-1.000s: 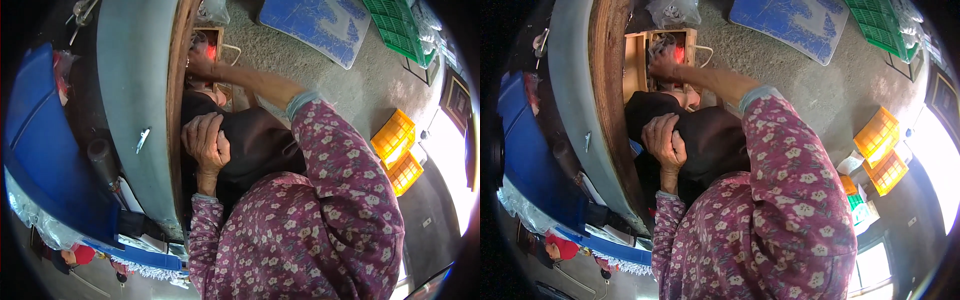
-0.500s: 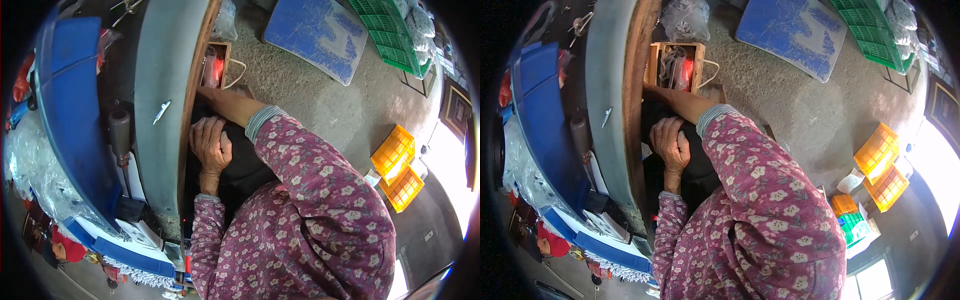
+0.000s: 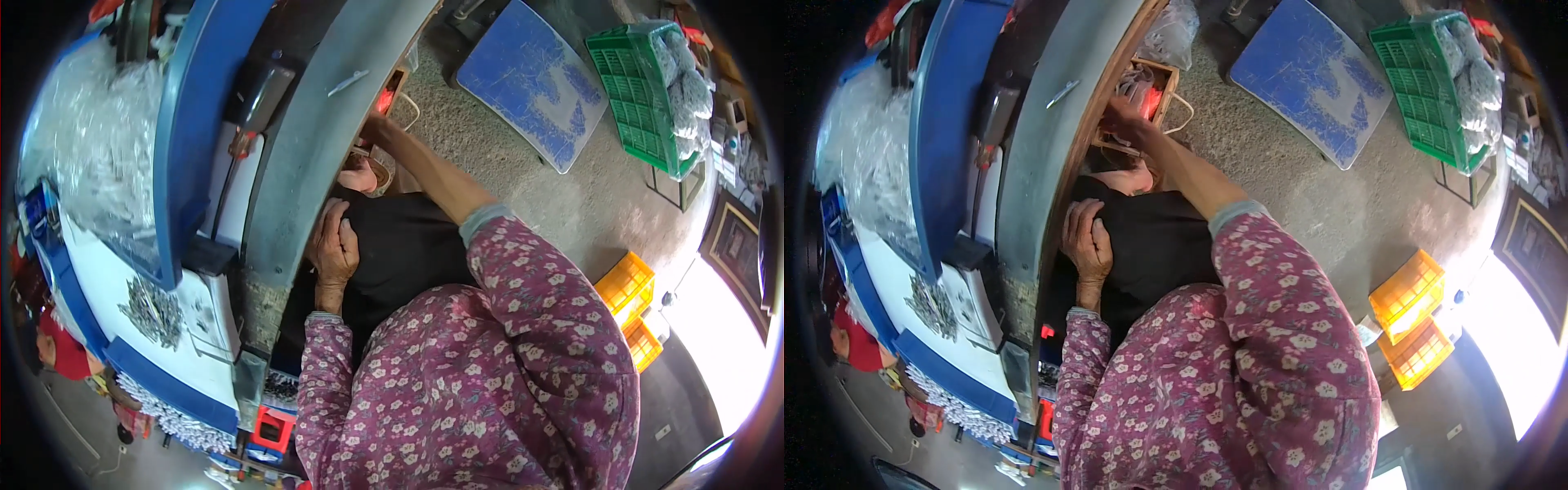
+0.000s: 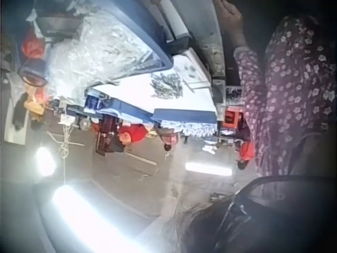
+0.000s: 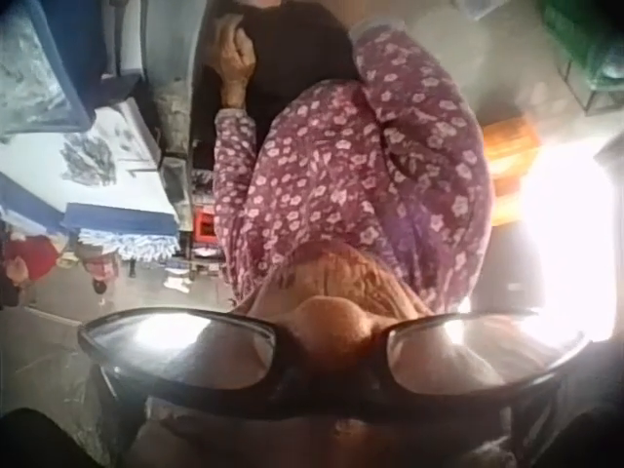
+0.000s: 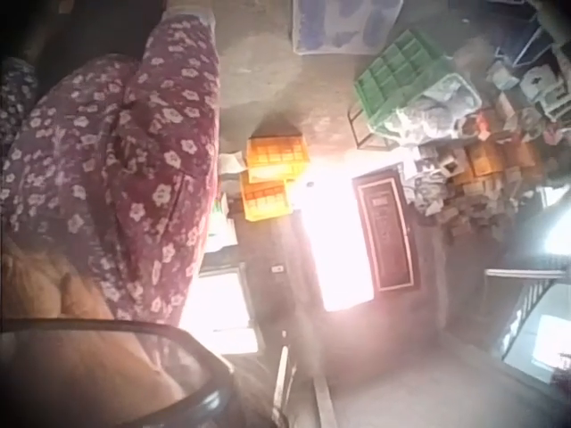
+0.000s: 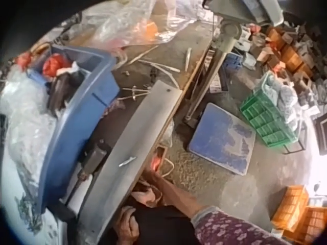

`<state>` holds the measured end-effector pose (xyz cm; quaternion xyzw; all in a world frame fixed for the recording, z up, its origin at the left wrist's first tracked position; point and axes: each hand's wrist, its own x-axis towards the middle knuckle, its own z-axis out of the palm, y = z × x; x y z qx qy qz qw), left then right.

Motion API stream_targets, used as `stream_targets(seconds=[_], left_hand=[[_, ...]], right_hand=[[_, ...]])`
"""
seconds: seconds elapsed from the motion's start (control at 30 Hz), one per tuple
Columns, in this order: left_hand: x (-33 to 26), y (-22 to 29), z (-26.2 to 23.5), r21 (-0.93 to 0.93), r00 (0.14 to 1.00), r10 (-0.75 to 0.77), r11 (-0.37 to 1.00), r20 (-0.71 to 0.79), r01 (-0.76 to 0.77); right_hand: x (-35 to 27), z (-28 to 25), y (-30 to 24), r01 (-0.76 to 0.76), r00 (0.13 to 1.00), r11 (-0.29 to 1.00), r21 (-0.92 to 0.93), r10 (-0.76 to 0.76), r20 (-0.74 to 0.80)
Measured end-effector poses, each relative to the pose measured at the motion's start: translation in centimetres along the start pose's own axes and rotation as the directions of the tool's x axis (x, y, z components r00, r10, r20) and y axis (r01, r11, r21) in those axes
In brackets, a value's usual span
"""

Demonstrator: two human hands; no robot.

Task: Checking notes in a notebook and then packing a small card and other components into a plastic bag.

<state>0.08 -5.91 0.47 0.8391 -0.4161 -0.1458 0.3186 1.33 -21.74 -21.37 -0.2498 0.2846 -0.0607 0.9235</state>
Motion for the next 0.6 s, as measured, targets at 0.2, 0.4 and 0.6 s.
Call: stream_targets(seconds=[0.2,0.4,0.6], left_hand=[[-0.2,-0.5,0.5,0.111,0.993,0.117,0.987,0.016,-0.118],[-0.2,-1.2,1.3,0.142,0.990,0.143,0.980,0.001,-0.142],[0.9,-0.6,1.7,0.073,0.990,0.139,0.987,0.011,-0.140]], right_hand=[[-3.0,-6.5,0.4,-0.110,0.993,0.994,0.023,0.111,-0.030],[-4.2,-6.7,0.9,-0.132,0.922,0.770,-0.625,-0.136,-0.361],[-2.5,3.3,-0.7,0.266,0.873,0.118,-0.957,-0.451,0.187]])
